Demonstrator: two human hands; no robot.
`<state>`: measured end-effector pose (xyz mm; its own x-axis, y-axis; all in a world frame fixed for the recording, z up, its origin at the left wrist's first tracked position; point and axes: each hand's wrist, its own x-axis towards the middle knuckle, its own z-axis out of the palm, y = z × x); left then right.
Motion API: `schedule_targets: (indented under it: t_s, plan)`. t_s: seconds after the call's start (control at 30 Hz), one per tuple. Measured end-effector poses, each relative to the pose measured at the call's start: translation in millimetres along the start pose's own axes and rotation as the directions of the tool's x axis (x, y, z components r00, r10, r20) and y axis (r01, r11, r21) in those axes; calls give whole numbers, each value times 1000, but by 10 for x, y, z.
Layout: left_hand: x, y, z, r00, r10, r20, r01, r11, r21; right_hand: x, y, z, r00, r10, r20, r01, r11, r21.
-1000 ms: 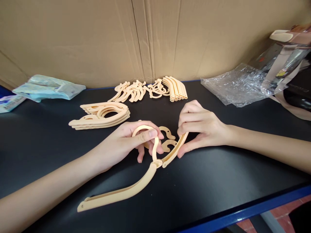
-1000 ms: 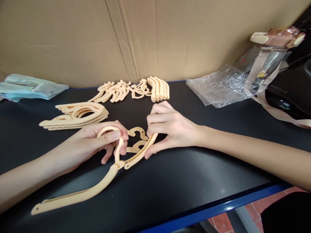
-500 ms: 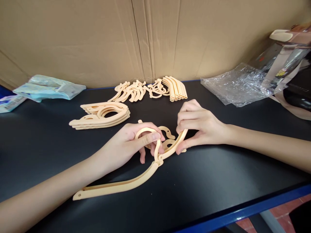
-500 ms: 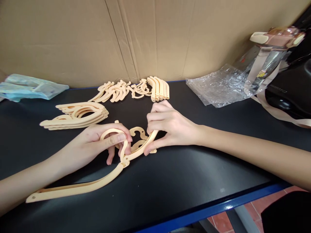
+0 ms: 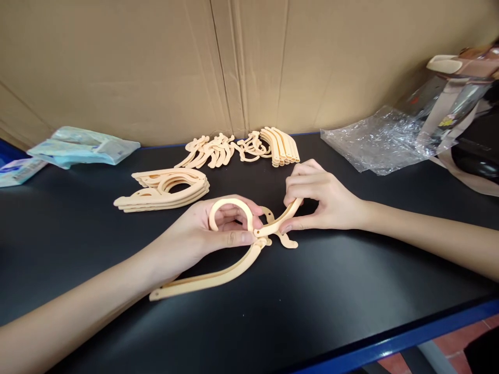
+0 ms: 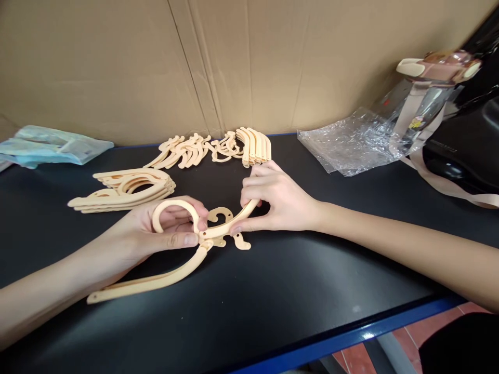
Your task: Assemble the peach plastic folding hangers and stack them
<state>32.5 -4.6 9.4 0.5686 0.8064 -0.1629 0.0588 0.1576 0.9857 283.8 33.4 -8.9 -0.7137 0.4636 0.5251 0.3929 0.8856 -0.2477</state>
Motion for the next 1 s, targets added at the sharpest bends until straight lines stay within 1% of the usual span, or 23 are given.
schedule_targets:
  t_s: [0.1, 0.17, 0.33, 0.4, 0.5, 0.6, 0.73, 0.8, 0.87, 0.97, 1.0]
  plan:
    - [-11, 4, 25, 998, -33, -53, 33, 999, 0, -3, 1, -2, 1000, 2, -8, -2, 1000, 21]
    - [-21, -3, 30, 997, -33, -69, 32, 999, -7, -3, 3, -2, 1000, 5, -11, -5, 1000, 29]
    - [-33, -35, 23, 993, 32, -109, -25, 998, 60, 1, 5, -4, 1000, 11, 0, -11, 999, 39]
    - [-32, -44, 37, 991, 55, -121, -45, 995, 86, 5, 0, -6, 1000, 5, 29, -7, 998, 54]
    - [-24, -49, 80, 982, 127, -139, -108, 984, 139, 9, -12, -11, 996, -26, 81, 21, 998, 56]
    - [-7, -48, 104, 979, 164, -118, -137, 969, 206, 8, -26, -12, 992, -58, 111, 58, 998, 8]
    - [13, -63, 61, 988, 147, -40, -129, 948, 290, 6, -42, -4, 991, -71, 118, 75, 997, -34]
    - [13, -76, 33, 986, 166, -30, -141, 908, 396, 6, -45, 0, 993, -63, 99, 68, 997, -46]
    - [0, -87, 18, 971, 240, -20, -194, 828, 526, 5, -42, 5, 995, -56, 78, 60, 996, -59]
    - [-43, -101, 22, 916, 400, 29, -296, 626, 721, 2, -33, 11, 997, -52, 64, 56, 996, -62]
    - [-60, -106, 26, 900, 434, 51, -313, 560, 767, 1, -29, 13, 996, -55, 64, 58, 997, -59]
